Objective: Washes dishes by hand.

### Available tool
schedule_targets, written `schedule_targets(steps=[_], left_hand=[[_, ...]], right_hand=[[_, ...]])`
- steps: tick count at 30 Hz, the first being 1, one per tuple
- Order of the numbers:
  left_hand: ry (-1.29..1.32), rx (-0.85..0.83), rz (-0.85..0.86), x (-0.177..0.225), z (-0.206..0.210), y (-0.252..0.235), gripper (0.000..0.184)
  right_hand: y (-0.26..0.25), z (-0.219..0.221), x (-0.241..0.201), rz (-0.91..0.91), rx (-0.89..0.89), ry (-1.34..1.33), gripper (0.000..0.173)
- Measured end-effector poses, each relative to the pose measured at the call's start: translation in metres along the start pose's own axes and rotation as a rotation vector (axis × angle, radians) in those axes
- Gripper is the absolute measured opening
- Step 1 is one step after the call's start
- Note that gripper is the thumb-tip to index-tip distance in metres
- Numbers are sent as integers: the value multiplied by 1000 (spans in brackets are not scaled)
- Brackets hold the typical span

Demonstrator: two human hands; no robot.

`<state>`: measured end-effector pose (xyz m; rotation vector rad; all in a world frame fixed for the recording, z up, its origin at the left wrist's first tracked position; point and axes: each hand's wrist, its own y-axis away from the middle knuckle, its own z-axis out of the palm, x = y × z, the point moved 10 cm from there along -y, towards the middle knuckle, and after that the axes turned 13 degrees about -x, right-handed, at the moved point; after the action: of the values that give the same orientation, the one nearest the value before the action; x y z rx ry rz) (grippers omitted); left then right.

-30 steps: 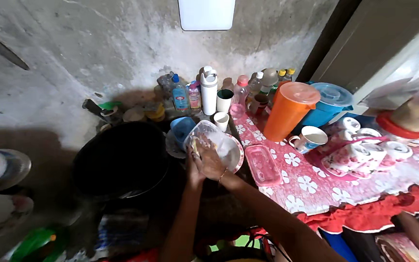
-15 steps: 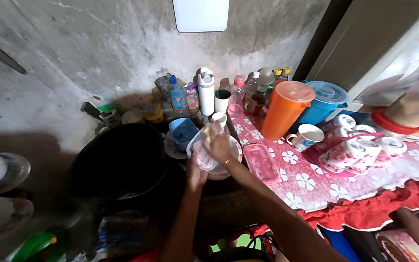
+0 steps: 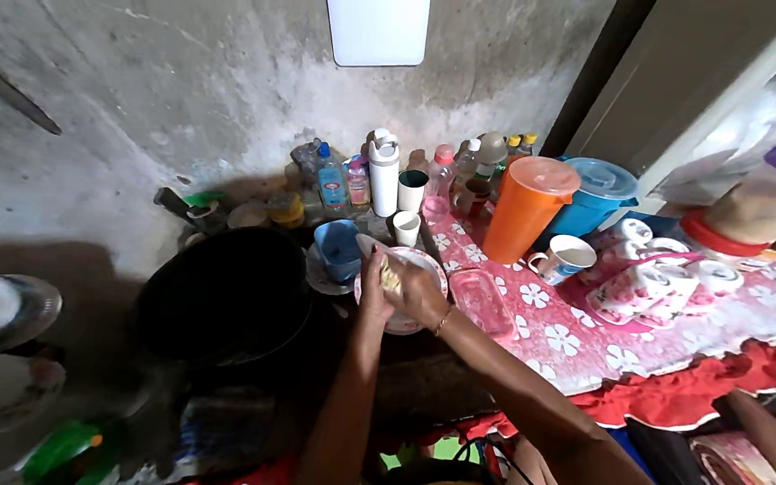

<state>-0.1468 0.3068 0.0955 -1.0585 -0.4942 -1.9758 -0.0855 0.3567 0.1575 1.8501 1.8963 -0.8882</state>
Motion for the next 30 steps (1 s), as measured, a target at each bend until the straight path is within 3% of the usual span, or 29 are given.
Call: schedule_targets(steps=[2, 5, 8, 12, 15, 17, 18, 20, 23, 25, 28, 30], left_hand=[[121, -14, -3, -3, -1, 4, 35], [190, 57, -40, -12, -16, 8, 38], [159, -19, -47, -16, -13, 11, 37], [56, -149, -125, -20, 2, 22, 52], [-40, -165, -167, -18, 2, 23, 52], [-190, -138, -169, -17, -2, 23, 33], [-291, -136, -161, -14, -3, 23, 33], [-544, -169, -140, -10, -4, 21, 42], [-904, -172, -58, 4, 3, 21, 33], [-965, -176, 1, 10, 5, 19, 29], [-968, -118, 80, 14, 4, 19, 18], [-917, -122, 98, 14, 5, 23, 25]], right_hand=[[4, 9, -1, -99, -33, -111, 48], [-3, 14, 17, -92, -144, -303, 45], [-20, 9, 46, -7, -142, -226, 47], [-49, -23, 94, 159, 27, -64, 59], [-43, -12, 54, 3, 38, 21, 66], [-32, 4, 25, -194, 60, 77, 52], [-33, 6, 23, -238, 73, 86, 44], [-44, -2, 43, -112, 39, 62, 39], [-57, -16, 75, 220, -87, 41, 42], [-47, -15, 54, 189, -55, -13, 37], [-29, 0, 18, -35, 53, -53, 33], [-31, -2, 44, 78, 67, -123, 35]])
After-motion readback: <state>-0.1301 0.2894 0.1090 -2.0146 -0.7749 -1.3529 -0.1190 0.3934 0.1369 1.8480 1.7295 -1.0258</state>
